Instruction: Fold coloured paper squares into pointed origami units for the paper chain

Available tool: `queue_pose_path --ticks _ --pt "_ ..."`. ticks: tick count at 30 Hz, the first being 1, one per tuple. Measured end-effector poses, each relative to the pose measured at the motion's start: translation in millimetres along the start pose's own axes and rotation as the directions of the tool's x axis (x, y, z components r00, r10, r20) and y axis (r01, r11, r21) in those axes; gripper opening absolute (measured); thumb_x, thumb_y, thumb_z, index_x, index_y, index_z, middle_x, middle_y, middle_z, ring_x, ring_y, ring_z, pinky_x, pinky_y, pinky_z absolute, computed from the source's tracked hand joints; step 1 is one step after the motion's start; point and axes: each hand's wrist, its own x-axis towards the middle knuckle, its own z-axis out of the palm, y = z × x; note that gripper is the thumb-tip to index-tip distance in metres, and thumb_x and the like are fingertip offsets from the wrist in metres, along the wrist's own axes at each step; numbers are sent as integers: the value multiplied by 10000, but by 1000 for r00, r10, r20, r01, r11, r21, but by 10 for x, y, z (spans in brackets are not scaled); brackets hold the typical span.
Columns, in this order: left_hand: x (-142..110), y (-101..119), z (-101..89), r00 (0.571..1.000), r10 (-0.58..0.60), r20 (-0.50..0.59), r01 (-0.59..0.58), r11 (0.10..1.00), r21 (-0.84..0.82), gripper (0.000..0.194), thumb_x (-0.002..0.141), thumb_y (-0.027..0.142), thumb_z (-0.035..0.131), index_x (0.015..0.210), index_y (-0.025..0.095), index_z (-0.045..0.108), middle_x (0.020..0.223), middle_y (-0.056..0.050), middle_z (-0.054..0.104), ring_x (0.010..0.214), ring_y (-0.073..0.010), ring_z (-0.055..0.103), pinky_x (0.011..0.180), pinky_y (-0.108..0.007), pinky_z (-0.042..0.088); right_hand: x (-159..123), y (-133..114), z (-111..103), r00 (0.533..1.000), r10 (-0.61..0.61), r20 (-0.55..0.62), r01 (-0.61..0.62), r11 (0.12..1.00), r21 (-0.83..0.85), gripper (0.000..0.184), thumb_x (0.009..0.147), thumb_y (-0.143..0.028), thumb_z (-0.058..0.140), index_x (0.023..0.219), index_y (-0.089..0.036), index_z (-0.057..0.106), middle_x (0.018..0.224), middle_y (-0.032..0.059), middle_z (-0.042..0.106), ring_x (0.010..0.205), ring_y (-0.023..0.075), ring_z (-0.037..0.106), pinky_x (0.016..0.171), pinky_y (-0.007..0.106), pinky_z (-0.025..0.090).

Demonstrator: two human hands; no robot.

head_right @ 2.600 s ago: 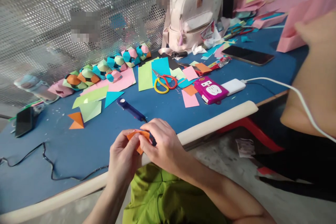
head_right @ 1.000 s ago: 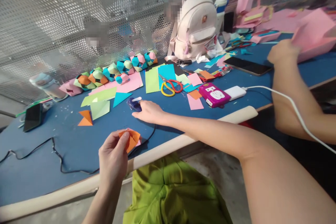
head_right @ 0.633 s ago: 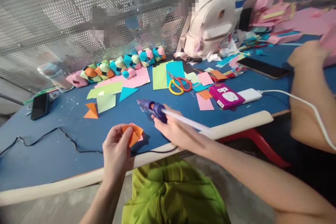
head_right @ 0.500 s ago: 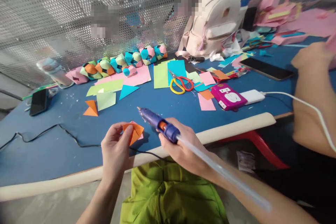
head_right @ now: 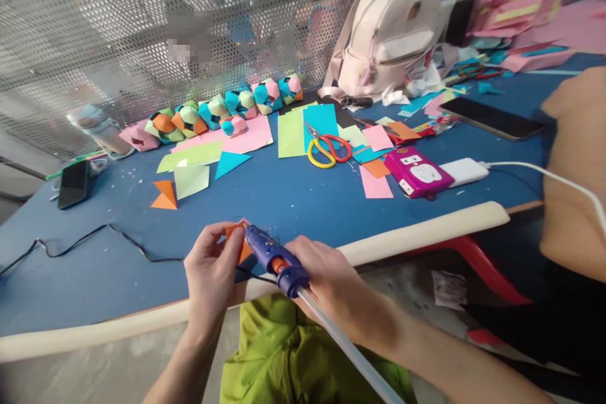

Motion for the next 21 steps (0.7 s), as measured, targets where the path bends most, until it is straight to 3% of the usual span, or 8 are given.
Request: queue_pose_path --ticks 9,21 --pt "-10 0 -9 999 32 -3 -31 995 97 163 755 336 663 751 173 668 576 24 605 455 -70 458 438 -167 382 -28 -4 3 999 18 34 -19 1000 19 150 866 -101 500 948 -224 477 813 5 563 728 163 542 652 271 399" --pt "-16 -29 -4 1000 8 -5 -8 999 39 150 752 323 673 764 174 681 610 9 627 483 -80 488 448 -172 399 -75 12 42 999 47 19 -46 998 -44 157 865 -98 522 945 -232 500 803 8 577 725 170 558 651 286 408"
